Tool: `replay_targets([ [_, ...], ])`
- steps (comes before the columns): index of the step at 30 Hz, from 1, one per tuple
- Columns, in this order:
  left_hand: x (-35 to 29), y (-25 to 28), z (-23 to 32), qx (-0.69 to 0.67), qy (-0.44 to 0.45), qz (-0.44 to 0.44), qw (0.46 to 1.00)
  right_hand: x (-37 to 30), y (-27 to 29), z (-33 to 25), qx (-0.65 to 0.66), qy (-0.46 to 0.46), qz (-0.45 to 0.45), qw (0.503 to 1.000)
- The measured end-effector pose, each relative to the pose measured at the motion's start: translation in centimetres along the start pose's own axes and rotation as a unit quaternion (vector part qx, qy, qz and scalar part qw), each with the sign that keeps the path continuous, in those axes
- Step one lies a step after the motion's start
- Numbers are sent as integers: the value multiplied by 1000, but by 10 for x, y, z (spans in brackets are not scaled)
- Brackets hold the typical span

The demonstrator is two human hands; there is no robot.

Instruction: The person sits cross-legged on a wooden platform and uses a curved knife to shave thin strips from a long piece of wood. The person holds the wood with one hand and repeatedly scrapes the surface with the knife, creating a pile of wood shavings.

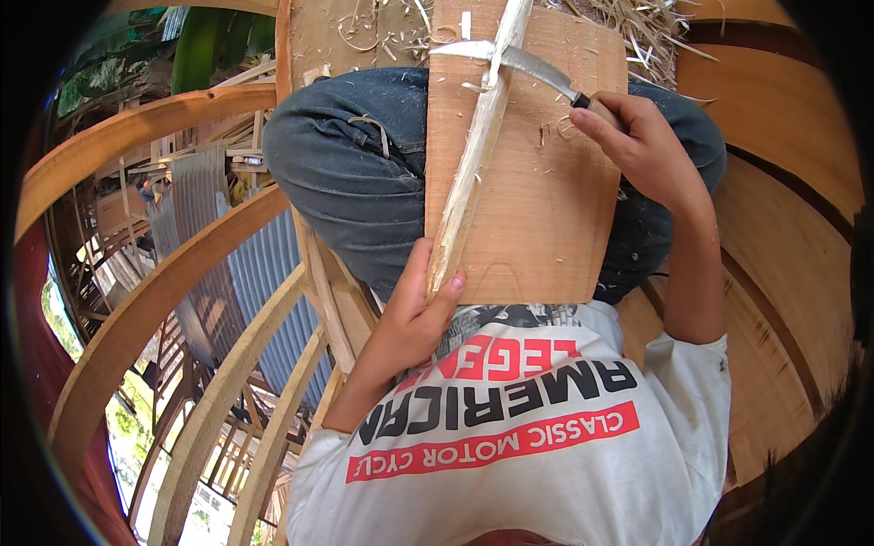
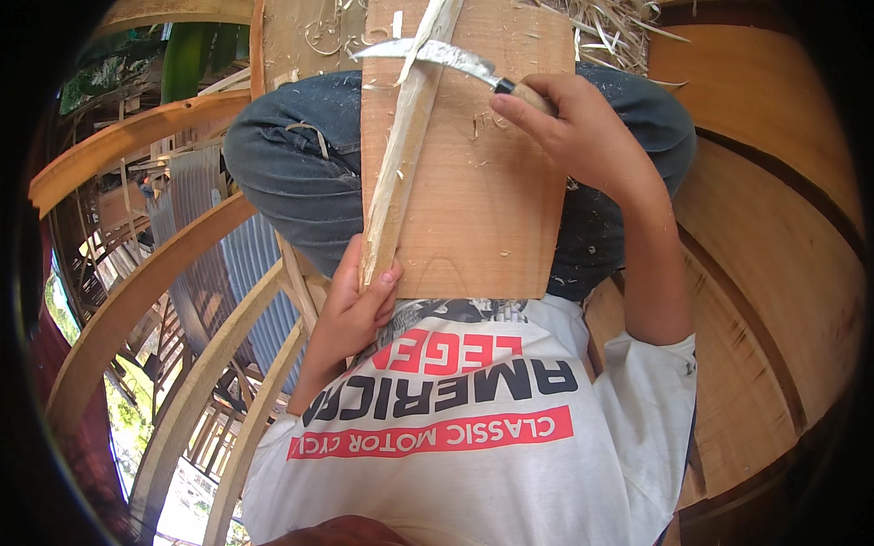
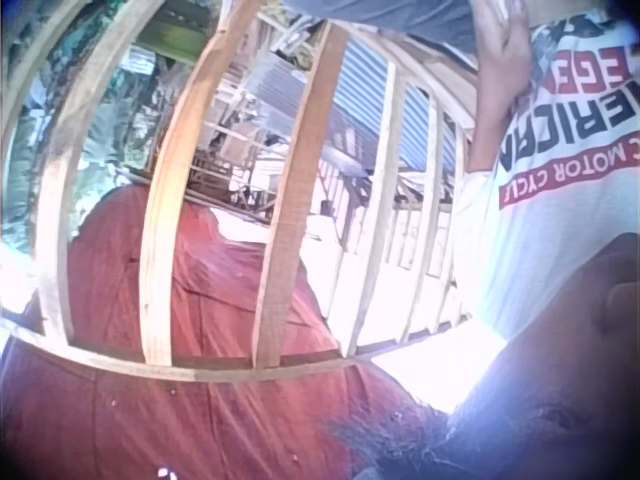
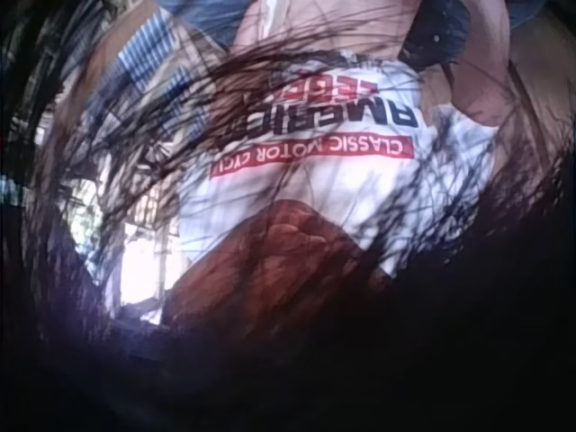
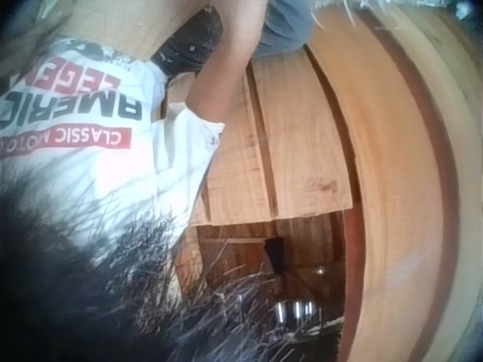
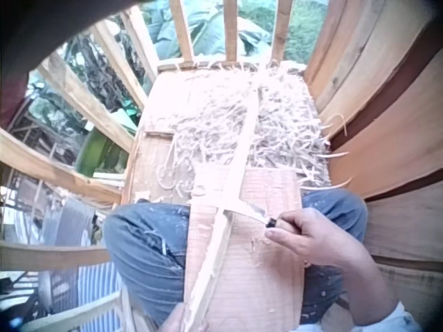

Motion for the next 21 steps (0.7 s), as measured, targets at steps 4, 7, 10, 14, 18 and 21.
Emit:
replay_targets([
  [4,-1,-1,3,16,-6,8,1000,2,-7,-3,20,-7,-46,999],
  [7,-1,-2,3,25,-30,14,999,13,5,7,52,3,-23,998],
  [10,0,-2,6,7,-13,6,1000,2,-4,-2,24,50,41,998],
  [14,-3,0,0,-3,-4,3,1000,-14,-22,-11,53,97,-51,993],
  [18,-5,-1,-1,1,4,-1,1000,11,12,27,24,9,132,991],
  [21,-3,-1,1,3,-2,-8,1000,-6,-7,10,28,19,49,998],
])
Point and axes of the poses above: each hand's wrist, its own x-axis towards the middle knuckle, its own y-axis out of the back of the hand, z = x × y, the point moved 5 cm from there along x, towards the middle knuckle, and after that the axes turned 8 degrees about z, right-handed, at the moved point
